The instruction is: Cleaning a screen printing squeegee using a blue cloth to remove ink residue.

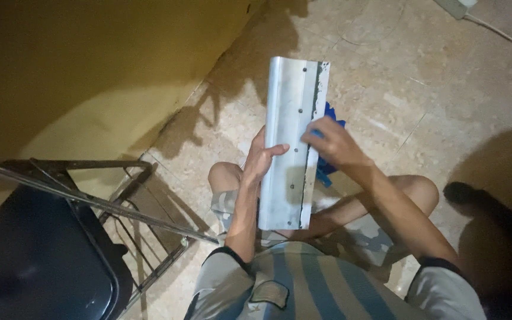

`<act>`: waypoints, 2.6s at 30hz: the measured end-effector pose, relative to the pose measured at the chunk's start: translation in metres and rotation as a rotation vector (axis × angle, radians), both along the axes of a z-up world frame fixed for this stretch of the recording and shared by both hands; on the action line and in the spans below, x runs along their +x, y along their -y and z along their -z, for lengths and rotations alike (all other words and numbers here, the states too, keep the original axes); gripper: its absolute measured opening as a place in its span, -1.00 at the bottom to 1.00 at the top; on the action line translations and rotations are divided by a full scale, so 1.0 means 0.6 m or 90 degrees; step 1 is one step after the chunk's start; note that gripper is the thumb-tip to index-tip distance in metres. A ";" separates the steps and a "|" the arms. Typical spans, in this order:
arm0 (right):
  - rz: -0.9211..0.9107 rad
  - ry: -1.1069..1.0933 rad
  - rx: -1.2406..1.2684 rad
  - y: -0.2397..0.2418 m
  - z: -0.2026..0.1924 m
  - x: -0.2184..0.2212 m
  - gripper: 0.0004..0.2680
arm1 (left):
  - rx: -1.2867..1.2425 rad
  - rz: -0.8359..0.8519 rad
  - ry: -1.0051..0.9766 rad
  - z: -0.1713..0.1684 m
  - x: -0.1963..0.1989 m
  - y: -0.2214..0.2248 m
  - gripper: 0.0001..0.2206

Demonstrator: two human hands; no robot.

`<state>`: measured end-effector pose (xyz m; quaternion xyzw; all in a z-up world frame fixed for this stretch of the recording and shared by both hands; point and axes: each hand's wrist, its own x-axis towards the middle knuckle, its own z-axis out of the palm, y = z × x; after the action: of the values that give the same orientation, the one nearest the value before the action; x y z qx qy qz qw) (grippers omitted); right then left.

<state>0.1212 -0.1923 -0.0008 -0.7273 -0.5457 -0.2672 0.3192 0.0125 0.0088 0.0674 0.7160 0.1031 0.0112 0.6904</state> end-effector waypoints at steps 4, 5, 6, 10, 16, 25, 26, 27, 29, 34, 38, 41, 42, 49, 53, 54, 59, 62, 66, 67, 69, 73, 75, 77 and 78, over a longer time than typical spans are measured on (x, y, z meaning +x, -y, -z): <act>0.008 -0.023 -0.004 0.006 -0.042 -0.018 -0.90 | -0.011 -0.010 0.007 -0.029 0.008 0.001 -0.40; -0.003 -0.010 -0.013 0.006 -0.045 -0.025 -0.90 | -0.011 -0.005 0.010 -0.033 0.011 -0.002 -0.40; -0.014 0.003 -0.023 0.006 -0.049 -0.032 -0.90 | -0.010 0.000 0.013 -0.037 0.015 -0.005 -0.40; -0.006 -0.025 -0.011 0.011 -0.036 -0.013 -0.88 | -0.005 -0.006 0.005 -0.065 0.013 0.001 -0.41; -0.033 -0.002 0.000 0.014 -0.039 -0.002 -0.81 | -0.012 0.004 0.019 -0.063 0.021 -0.005 -0.43; 0.078 -0.300 0.268 0.056 -0.134 0.050 -0.92 | -0.017 0.019 0.013 -0.063 0.010 -0.014 -0.40; 0.072 -0.347 0.285 0.056 -0.133 0.050 -0.95 | -0.020 0.017 0.010 -0.067 0.007 -0.015 -0.39; 0.066 -0.395 0.301 0.055 -0.131 0.050 -0.97 | -0.023 0.014 0.005 -0.069 0.003 -0.015 -0.37; 0.077 -0.423 0.309 0.053 -0.127 0.052 -0.98 | -0.019 0.014 0.011 -0.068 -0.003 -0.018 -0.42; 0.101 -0.492 0.327 0.054 -0.106 0.073 -0.95 | -0.015 0.013 0.004 -0.062 -0.016 -0.024 -0.49; 0.146 -0.592 0.341 0.053 -0.098 0.080 -0.96 | 0.018 0.007 -0.006 -0.054 -0.014 -0.028 -0.55; 0.130 -0.681 0.374 0.054 -0.083 0.085 -0.93 | 0.054 -0.005 -0.025 -0.062 -0.016 -0.021 -0.57; 0.107 -0.721 0.403 0.054 -0.076 0.089 -0.91 | 0.070 -0.013 -0.038 -0.067 -0.016 -0.019 -0.57; 0.054 -0.810 0.448 0.064 -0.066 0.083 -0.84 | 0.048 -0.034 -0.042 -0.048 -0.018 -0.032 -0.59; 0.036 -0.794 0.452 0.069 -0.046 0.098 -0.82 | 0.053 -0.047 -0.035 -0.043 -0.021 -0.048 -0.54; 0.035 -0.769 0.457 0.068 -0.042 0.100 -0.85 | 0.049 -0.054 -0.034 -0.042 -0.023 -0.052 -0.52; -0.012 -0.788 0.477 0.055 -0.018 0.097 -0.87 | 0.035 -0.082 -0.026 -0.058 -0.034 -0.059 -0.51; -0.088 -0.746 0.512 0.046 -0.043 0.088 -0.80 | 0.031 -0.099 -0.012 -0.059 -0.036 -0.064 -0.51; -0.118 -0.523 0.447 0.055 -0.048 0.122 -0.66 | 0.010 -0.120 0.003 -0.063 -0.041 -0.069 -0.52; -0.119 -0.523 0.446 0.054 -0.070 0.125 -0.66 | 0.009 -0.121 0.003 -0.063 -0.041 -0.071 -0.52; -0.177 -0.449 0.409 0.049 -0.114 0.130 -0.64 | 0.014 -0.132 0.024 -0.063 -0.042 -0.074 -0.52; -0.197 -0.363 0.351 0.052 -0.239 0.114 -0.78 | 0.010 -0.162 0.046 -0.057 -0.040 -0.074 -0.42; -0.235 -0.375 0.384 0.056 -0.284 0.108 -0.70 | 0.004 -0.172 0.051 -0.066 -0.041 -0.073 -0.39; -0.226 -0.380 0.330 0.055 -0.292 0.114 -0.66 | 0.002 -0.177 0.046 -0.068 -0.043 -0.073 -0.40; -0.214 -0.390 0.275 0.056 -0.294 0.116 -0.62 | -0.001 -0.182 0.036 -0.068 -0.045 -0.073 -0.41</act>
<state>0.1905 -0.2258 0.1759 -0.5903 -0.4679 -0.0909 0.6514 -0.0146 0.0525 0.1080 0.6926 0.1843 0.1297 0.6852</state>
